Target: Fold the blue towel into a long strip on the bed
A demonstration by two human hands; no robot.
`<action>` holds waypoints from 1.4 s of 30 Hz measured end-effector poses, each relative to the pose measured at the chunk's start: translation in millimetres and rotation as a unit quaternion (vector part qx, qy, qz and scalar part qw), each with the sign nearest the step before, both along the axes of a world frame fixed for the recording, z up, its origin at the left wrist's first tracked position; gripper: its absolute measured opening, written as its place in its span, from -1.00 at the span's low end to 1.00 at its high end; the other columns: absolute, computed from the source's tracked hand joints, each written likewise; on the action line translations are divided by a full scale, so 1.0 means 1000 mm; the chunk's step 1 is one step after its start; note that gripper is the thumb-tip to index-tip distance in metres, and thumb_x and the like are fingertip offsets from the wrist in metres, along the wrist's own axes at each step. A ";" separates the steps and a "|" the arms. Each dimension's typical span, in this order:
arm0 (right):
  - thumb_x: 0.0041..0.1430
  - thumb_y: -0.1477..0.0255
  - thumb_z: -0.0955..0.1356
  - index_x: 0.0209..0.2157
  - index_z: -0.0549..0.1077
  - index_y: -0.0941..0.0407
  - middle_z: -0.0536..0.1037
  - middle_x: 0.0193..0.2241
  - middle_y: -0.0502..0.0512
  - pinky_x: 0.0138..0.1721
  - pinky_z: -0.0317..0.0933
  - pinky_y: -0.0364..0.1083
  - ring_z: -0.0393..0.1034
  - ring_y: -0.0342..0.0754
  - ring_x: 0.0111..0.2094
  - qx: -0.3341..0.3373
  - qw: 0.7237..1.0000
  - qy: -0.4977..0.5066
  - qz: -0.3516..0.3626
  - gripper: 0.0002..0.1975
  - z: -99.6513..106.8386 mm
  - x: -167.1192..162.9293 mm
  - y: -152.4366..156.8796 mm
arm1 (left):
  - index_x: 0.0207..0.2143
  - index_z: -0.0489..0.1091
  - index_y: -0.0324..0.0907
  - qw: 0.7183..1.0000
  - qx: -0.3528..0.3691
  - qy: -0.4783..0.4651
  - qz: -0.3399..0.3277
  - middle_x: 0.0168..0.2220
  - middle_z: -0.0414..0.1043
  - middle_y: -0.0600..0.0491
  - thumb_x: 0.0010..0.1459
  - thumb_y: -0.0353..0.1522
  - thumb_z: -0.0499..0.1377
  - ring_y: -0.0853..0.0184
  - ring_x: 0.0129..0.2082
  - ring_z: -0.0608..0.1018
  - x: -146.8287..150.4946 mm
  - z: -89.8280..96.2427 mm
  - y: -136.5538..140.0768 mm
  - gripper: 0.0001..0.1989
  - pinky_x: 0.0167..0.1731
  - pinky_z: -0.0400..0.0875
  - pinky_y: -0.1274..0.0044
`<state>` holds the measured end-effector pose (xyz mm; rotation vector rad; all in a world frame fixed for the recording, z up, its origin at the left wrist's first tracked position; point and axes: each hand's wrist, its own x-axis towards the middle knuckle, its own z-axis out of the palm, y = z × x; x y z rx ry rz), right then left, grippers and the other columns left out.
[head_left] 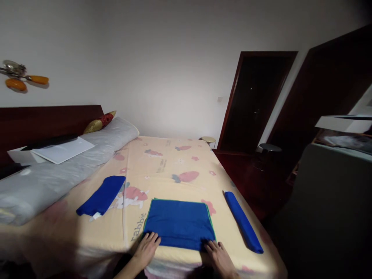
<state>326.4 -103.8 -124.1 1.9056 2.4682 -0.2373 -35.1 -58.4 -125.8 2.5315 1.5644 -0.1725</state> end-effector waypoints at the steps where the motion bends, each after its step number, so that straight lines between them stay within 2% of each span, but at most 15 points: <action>1: 0.09 0.60 0.17 0.09 0.38 0.09 0.46 0.10 0.23 0.15 0.13 0.16 0.30 0.17 0.12 0.006 1.000 -0.011 -0.006 -0.47 -0.003 0.004 0.001 | 0.18 0.25 -0.10 1.000 0.006 -0.004 0.006 0.25 0.26 -0.07 0.02 -0.65 -0.14 0.18 0.28 0.26 -0.004 0.000 0.002 -0.31 0.27 0.16 0.19; 6: 0.09 0.69 0.10 -0.02 0.47 0.18 0.48 0.06 0.30 0.12 0.13 0.15 0.31 0.17 0.11 0.026 0.999 -0.029 -0.028 -0.48 -0.001 0.015 0.008 | 0.10 0.35 -0.08 0.999 0.018 -0.022 0.022 0.18 0.38 -0.04 0.07 -0.63 -0.13 0.21 0.22 0.35 -0.016 0.005 0.009 -0.39 0.25 0.19 0.22; 11: 0.14 0.60 0.11 -0.25 0.54 0.08 0.56 -0.10 0.20 0.01 0.16 0.11 0.37 0.14 -0.01 0.056 0.998 -0.011 -0.037 -0.58 0.012 0.015 0.004 | -0.09 0.46 0.00 0.998 0.028 -0.042 0.036 0.05 0.50 0.07 0.07 -0.61 -0.08 0.30 0.17 0.39 -0.019 0.015 0.012 -0.48 0.23 0.20 0.36; 14: 0.05 0.56 0.19 -0.32 0.52 0.08 0.58 -0.20 0.15 -0.01 0.16 0.08 0.39 0.10 -0.08 0.049 0.998 0.016 -0.038 -0.69 0.019 0.016 0.002 | -0.12 0.46 -0.03 0.996 0.026 -0.049 0.070 0.00 0.52 0.06 0.02 -0.56 0.01 0.30 0.11 0.45 -0.021 0.020 0.012 -0.56 0.15 0.26 0.43; 17: 0.00 0.48 0.22 -0.30 0.51 0.06 0.58 -0.19 0.10 0.01 0.16 0.07 0.39 0.06 -0.05 0.014 0.998 0.039 -0.051 -0.73 0.022 0.020 0.003 | -0.20 0.47 -0.03 0.993 0.017 -0.052 0.104 -0.13 0.58 0.08 0.00 -0.47 0.06 0.30 -0.06 0.54 -0.024 0.025 0.012 -0.66 -0.02 0.37 0.48; 20: 0.04 0.45 0.19 -0.24 0.51 0.04 0.59 -0.15 0.08 0.01 0.19 0.06 0.41 0.03 -0.04 -0.005 0.997 0.039 -0.070 -0.68 0.022 0.022 0.005 | -0.20 0.47 -0.01 0.991 0.017 -0.045 0.123 -0.15 0.59 0.08 0.01 -0.41 0.06 0.27 -0.08 0.55 -0.026 0.030 0.012 -0.69 -0.03 0.37 0.45; 24: 0.08 0.50 0.16 -0.14 0.50 0.10 0.57 -0.10 0.21 0.02 0.20 0.12 0.42 0.12 -0.02 0.008 0.995 0.012 -0.099 -0.61 0.023 0.021 0.006 | -0.15 0.47 -0.04 0.990 0.033 -0.031 0.132 -0.07 0.57 0.03 0.03 -0.41 0.02 0.21 0.02 0.51 -0.028 0.033 0.013 -0.65 0.06 0.32 0.34; 27: 0.09 0.55 0.14 0.00 0.45 0.16 0.53 -0.04 0.34 0.03 0.19 0.19 0.38 0.23 0.02 0.032 0.992 -0.011 -0.118 -0.53 0.026 0.015 0.007 | 0.00 0.40 -0.10 0.990 0.057 -0.023 0.130 0.10 0.45 -0.07 0.05 -0.46 -0.03 0.11 0.17 0.38 -0.025 0.030 0.014 -0.53 0.16 0.19 0.19; 30: 0.07 0.63 0.10 0.10 0.38 0.12 0.45 0.09 0.29 0.13 0.13 0.19 0.31 0.17 0.12 0.047 0.993 -0.014 -0.106 -0.43 0.029 -0.001 0.009 | 0.11 0.32 -0.10 0.992 0.070 -0.032 0.096 0.18 0.36 -0.07 0.07 -0.56 -0.13 0.16 0.21 0.34 -0.008 0.026 0.012 -0.43 0.22 0.13 0.21; 32: 0.08 0.63 0.10 0.17 0.29 0.05 0.36 0.19 0.19 0.22 0.05 0.20 0.22 0.12 0.20 0.030 0.998 0.018 -0.056 -0.38 0.031 -0.016 0.007 | 0.15 0.28 -0.03 0.997 0.052 -0.056 0.032 0.22 0.33 0.02 0.06 -0.60 -0.15 0.25 0.23 0.32 0.011 0.024 0.005 -0.36 0.25 0.13 0.29; 34: 0.13 0.53 0.14 0.25 0.15 -0.01 0.22 0.28 0.13 0.27 -0.04 0.26 0.11 0.12 0.27 -0.012 0.997 0.070 0.015 -0.38 0.034 -0.033 0.003 | 0.23 0.14 0.02 0.994 0.010 -0.095 -0.049 0.30 0.20 0.10 0.04 -0.58 -0.09 0.29 0.29 0.23 0.030 0.024 -0.006 -0.30 0.29 0.09 0.31; 36: 0.18 0.36 0.17 0.30 -0.01 -0.05 0.07 0.33 0.11 0.29 -0.13 0.33 -0.01 0.15 0.32 -0.068 0.989 0.111 0.071 -0.37 0.037 -0.046 -0.002 | 0.30 -0.04 0.03 0.985 -0.049 -0.125 -0.113 0.37 0.01 0.10 0.02 -0.53 -0.01 0.25 0.35 0.10 0.045 0.024 -0.018 -0.23 0.32 0.02 0.24; 39: 0.18 0.16 0.21 0.32 -0.12 -0.02 -0.05 0.35 0.13 0.30 -0.24 0.37 -0.14 0.16 0.36 -0.145 0.977 0.130 0.092 -0.28 0.038 -0.053 -0.007 | 0.33 -0.16 0.03 0.972 -0.120 -0.130 -0.152 0.40 -0.17 0.08 0.02 -0.43 0.09 0.20 0.38 -0.02 0.048 0.024 -0.027 -0.16 0.33 -0.05 0.14; 42: 0.20 0.08 0.17 0.31 -0.05 0.03 -0.03 0.34 0.16 0.29 -0.23 0.37 -0.14 0.16 0.35 -0.154 0.980 0.115 0.059 -0.29 0.035 -0.044 -0.006 | 0.32 -0.12 0.08 0.975 -0.106 -0.139 -0.135 0.39 -0.11 0.11 0.13 -0.36 0.04 0.24 0.37 0.03 0.031 0.021 -0.020 -0.28 0.32 -0.01 0.14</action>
